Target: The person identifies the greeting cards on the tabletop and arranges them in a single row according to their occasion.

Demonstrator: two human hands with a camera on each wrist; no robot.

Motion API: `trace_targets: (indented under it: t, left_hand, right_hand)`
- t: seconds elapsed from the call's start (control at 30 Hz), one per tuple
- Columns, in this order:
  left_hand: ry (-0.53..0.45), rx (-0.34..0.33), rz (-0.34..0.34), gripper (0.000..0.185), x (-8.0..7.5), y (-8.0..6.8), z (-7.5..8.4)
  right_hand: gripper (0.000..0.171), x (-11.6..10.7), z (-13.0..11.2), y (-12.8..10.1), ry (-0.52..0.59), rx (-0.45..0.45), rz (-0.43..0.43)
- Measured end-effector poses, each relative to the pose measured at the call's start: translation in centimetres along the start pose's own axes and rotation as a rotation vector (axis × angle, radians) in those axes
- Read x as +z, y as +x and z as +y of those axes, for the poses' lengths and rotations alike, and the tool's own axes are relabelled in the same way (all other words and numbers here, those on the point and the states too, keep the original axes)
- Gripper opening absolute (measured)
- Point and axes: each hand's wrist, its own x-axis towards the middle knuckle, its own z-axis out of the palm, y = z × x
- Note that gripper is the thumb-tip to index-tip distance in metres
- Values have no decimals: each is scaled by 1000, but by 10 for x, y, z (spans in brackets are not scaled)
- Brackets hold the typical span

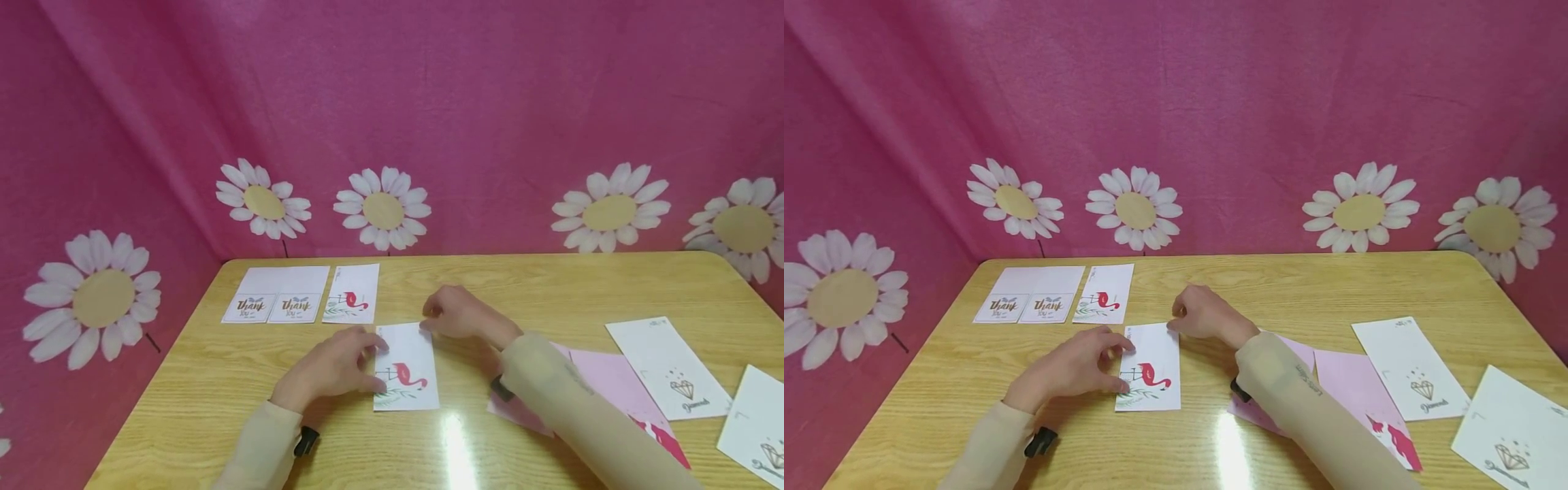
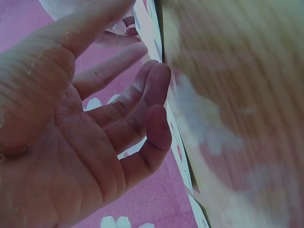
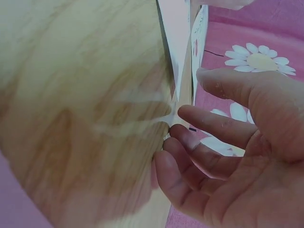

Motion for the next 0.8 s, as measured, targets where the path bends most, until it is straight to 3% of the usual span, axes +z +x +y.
trace_targets:
  t: [0.27,0.5,0.8]
  left_hand:
    - [42,40,12,58,6,-5,-1]
    - [50,28,15,59,8,-6,0]
    - [41,13,20,59,9,-6,0]
  right_hand:
    - [21,3,1,-4,9,-16,16]
    - [21,6,0,-8,3,-35,41]
    - [19,7,-1,-17,117,-35,113]
